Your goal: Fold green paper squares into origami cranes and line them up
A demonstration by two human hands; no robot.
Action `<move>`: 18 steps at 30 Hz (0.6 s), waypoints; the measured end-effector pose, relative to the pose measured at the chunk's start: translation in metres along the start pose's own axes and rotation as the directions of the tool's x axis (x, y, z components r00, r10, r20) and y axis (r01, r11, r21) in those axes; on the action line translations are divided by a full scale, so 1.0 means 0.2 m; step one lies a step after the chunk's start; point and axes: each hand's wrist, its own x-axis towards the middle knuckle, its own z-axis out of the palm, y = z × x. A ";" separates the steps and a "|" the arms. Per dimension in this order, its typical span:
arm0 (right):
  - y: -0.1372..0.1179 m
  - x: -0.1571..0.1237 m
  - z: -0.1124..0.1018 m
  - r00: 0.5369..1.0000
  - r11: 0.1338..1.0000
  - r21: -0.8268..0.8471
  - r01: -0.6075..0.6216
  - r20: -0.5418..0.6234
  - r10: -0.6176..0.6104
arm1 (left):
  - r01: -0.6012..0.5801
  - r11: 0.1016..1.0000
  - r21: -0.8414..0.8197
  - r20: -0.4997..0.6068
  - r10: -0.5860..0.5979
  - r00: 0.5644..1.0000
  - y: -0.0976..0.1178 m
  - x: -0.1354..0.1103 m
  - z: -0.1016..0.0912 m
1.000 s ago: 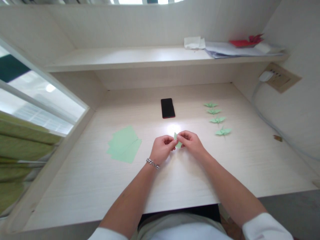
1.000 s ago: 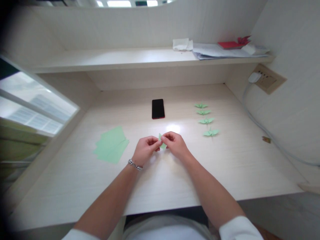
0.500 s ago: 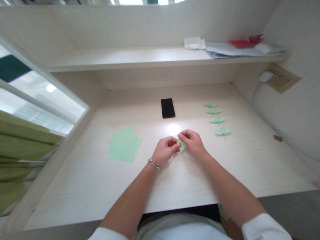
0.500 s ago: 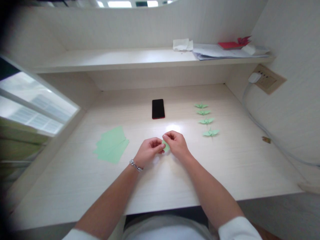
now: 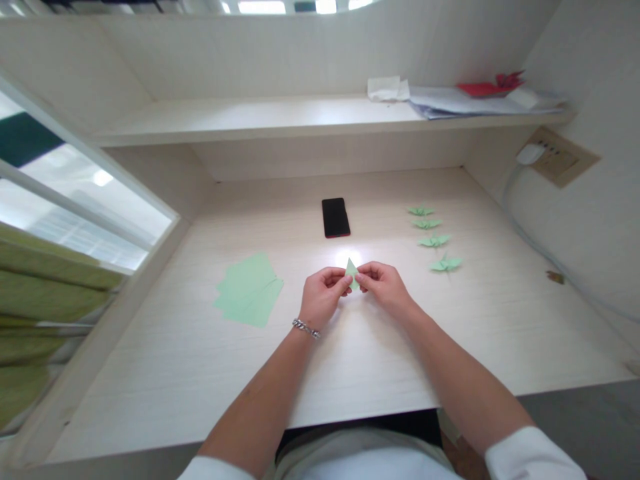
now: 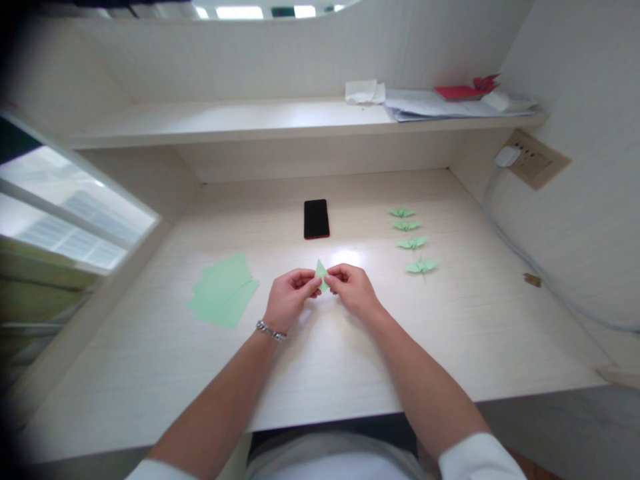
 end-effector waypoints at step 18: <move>0.00 -0.02 0.03 0.988 0.995 0.036 0.092 -0.124 -0.086 | -0.141 0.989 -0.048 -0.037 0.139 0.990 -0.01 -0.01 0.01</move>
